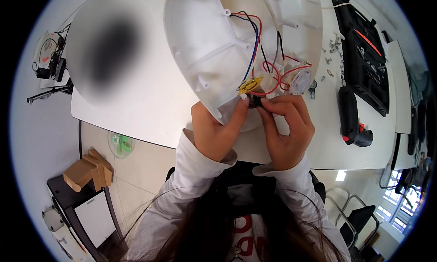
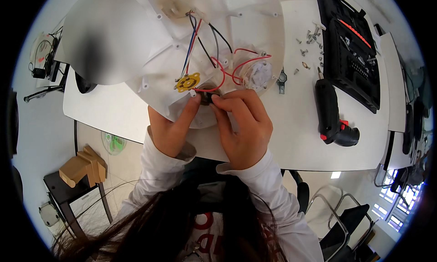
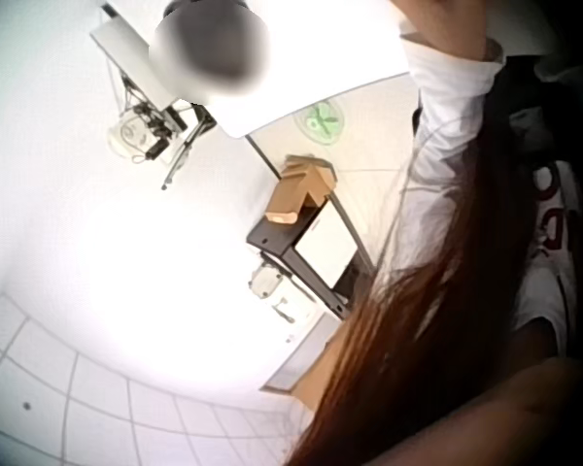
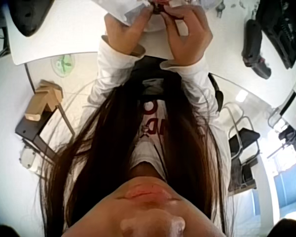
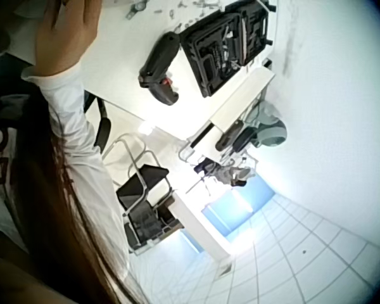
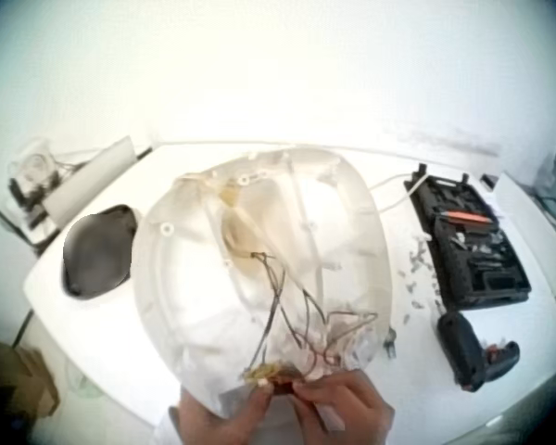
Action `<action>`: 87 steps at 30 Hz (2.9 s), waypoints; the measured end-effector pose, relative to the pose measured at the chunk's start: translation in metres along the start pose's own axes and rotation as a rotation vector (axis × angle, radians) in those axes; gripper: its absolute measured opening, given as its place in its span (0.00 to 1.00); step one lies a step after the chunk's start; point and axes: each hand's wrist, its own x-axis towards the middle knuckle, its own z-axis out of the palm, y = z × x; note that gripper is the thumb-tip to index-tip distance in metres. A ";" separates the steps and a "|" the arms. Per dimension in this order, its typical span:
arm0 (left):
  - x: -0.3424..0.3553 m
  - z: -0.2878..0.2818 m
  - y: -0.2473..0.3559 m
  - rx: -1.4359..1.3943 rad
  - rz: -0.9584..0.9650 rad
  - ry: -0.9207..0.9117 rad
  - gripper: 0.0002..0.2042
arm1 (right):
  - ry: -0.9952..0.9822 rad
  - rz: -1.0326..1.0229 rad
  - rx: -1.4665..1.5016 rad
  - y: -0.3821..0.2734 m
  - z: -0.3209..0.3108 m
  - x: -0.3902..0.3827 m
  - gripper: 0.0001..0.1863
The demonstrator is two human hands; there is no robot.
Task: The person disassembles a white plastic appliance base, removes a small motor and wiring, then reassembles the unit by reconnecting wires and securing components with screws. The person uses a cordless screwdriver and handles screws, wires, and a motor throughout the process.
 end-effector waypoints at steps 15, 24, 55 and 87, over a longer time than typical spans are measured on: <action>0.003 0.004 0.001 0.004 0.002 -0.003 0.07 | -0.056 0.124 0.014 -0.002 0.003 -0.006 0.11; 0.001 0.006 -0.016 -0.112 -0.001 0.007 0.08 | -0.303 0.050 -0.533 -0.019 -0.005 0.004 0.06; -0.004 0.019 -0.022 -0.148 -0.007 0.104 0.10 | -0.460 0.233 -0.489 -0.018 -0.005 0.007 0.09; -0.005 0.012 -0.006 -0.193 -0.112 -0.040 0.09 | -0.339 0.244 -0.373 -0.020 -0.016 0.011 0.10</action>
